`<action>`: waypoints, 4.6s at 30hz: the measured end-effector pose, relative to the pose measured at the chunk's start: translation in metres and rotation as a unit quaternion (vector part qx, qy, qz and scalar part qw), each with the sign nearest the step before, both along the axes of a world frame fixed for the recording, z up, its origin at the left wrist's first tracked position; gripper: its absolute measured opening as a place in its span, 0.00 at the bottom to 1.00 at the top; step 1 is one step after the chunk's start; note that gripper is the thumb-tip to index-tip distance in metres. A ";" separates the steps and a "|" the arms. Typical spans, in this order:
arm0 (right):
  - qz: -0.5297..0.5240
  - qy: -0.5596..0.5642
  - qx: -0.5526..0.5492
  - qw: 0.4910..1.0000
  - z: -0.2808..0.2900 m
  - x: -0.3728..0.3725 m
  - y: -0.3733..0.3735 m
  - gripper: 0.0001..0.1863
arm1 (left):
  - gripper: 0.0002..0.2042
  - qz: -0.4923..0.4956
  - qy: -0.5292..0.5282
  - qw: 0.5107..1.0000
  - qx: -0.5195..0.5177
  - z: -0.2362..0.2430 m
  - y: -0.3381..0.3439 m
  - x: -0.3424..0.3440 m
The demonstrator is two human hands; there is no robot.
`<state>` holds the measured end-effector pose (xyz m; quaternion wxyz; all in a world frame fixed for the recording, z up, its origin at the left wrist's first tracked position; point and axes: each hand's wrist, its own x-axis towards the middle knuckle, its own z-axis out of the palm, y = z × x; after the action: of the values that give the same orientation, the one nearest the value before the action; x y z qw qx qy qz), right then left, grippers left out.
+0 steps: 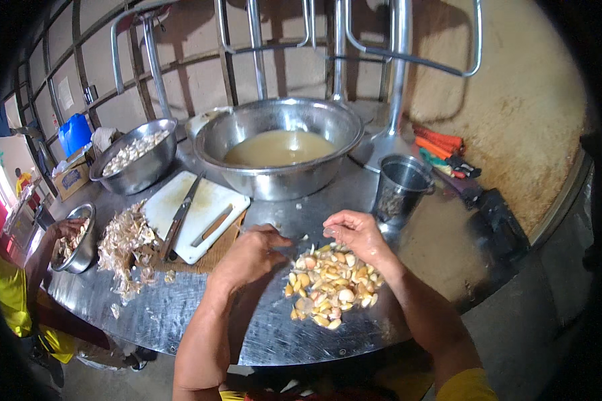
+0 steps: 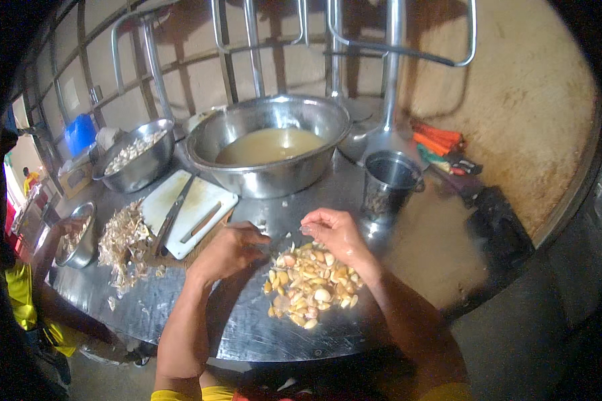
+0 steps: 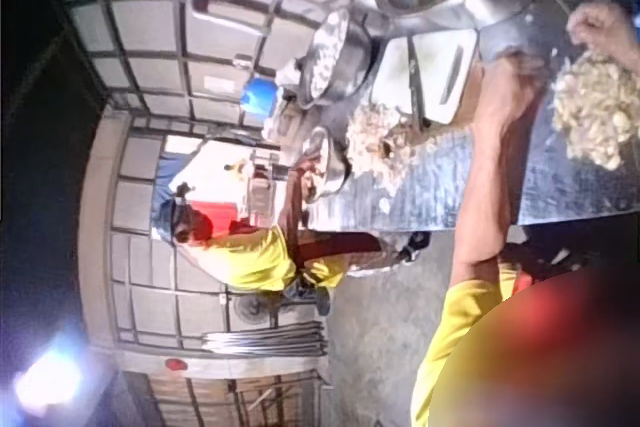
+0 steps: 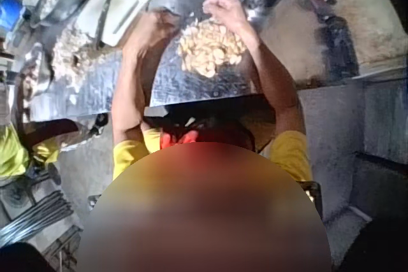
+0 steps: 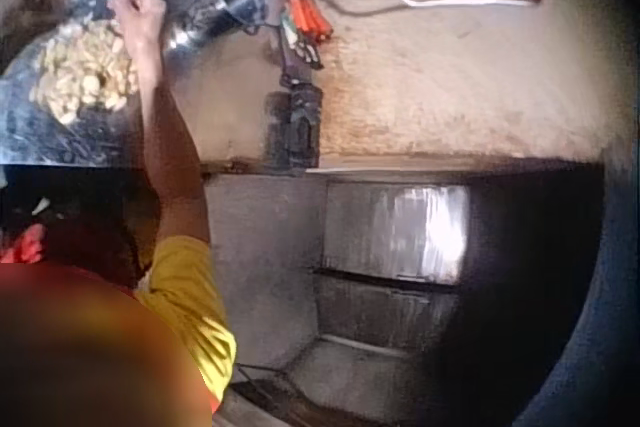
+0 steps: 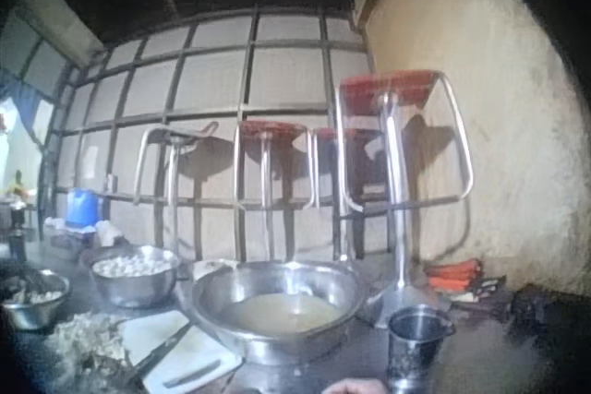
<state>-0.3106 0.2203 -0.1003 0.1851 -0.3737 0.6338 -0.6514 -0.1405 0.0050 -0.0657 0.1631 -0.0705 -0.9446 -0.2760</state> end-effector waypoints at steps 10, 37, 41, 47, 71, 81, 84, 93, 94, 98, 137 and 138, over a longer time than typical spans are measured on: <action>0.016 -0.044 0.034 0.998 0.020 0.015 0.011 0.08 | 0.10 0.280 0.106 0.953 -0.036 -0.013 -0.006 -0.013; -0.108 0.048 -0.025 0.993 0.018 0.020 0.009 0.07 | 0.07 0.154 0.032 0.876 0.456 -0.011 0.042 -0.017; -0.099 0.394 0.001 0.914 0.024 -0.009 0.019 0.13 | 0.09 0.050 0.026 0.709 0.703 -0.011 0.014 -0.024; -0.056 0.184 0.065 0.979 0.006 -0.020 0.018 0.17 | 0.06 0.201 -0.049 0.903 0.376 -0.014 0.028 -0.040; -0.050 0.296 0.152 0.942 0.003 -0.029 0.031 0.09 | 0.08 0.145 -0.154 0.902 0.377 0.024 0.007 -0.021; 0.145 0.348 0.055 0.924 0.043 0.063 0.009 0.09 | 0.25 -0.092 -0.371 0.924 -0.025 0.011 0.003 -0.006; 0.164 0.392 0.107 0.899 0.030 0.076 0.003 0.10 | 0.23 -0.106 -0.313 0.943 -0.043 -0.003 0.012 -0.015; 0.109 0.416 0.102 0.897 0.017 0.064 -0.003 0.12 | 0.16 -0.066 -0.273 0.960 0.002 0.000 0.011 -0.014; 0.110 0.415 0.094 0.898 0.017 0.065 -0.004 0.13 | 0.16 -0.092 -0.254 0.962 0.035 -0.007 0.009 -0.015; 0.092 0.352 0.070 0.929 0.020 0.066 -0.001 0.19 | 0.17 -0.056 -0.226 0.969 0.087 0.008 0.008 -0.014; -0.060 0.261 -0.023 0.963 0.023 0.044 0.014 0.12 | 0.08 0.081 0.087 0.984 0.132 0.008 0.076 -0.020; -0.069 0.291 -0.022 0.954 0.020 0.043 0.014 0.11 | 0.09 0.092 0.061 0.982 0.150 0.013 0.080 -0.019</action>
<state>-0.2680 0.2340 -0.0801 -0.0615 -0.5064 0.6699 -0.5394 -0.1590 0.0846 -0.0523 0.2543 0.0250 -0.8830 -0.3937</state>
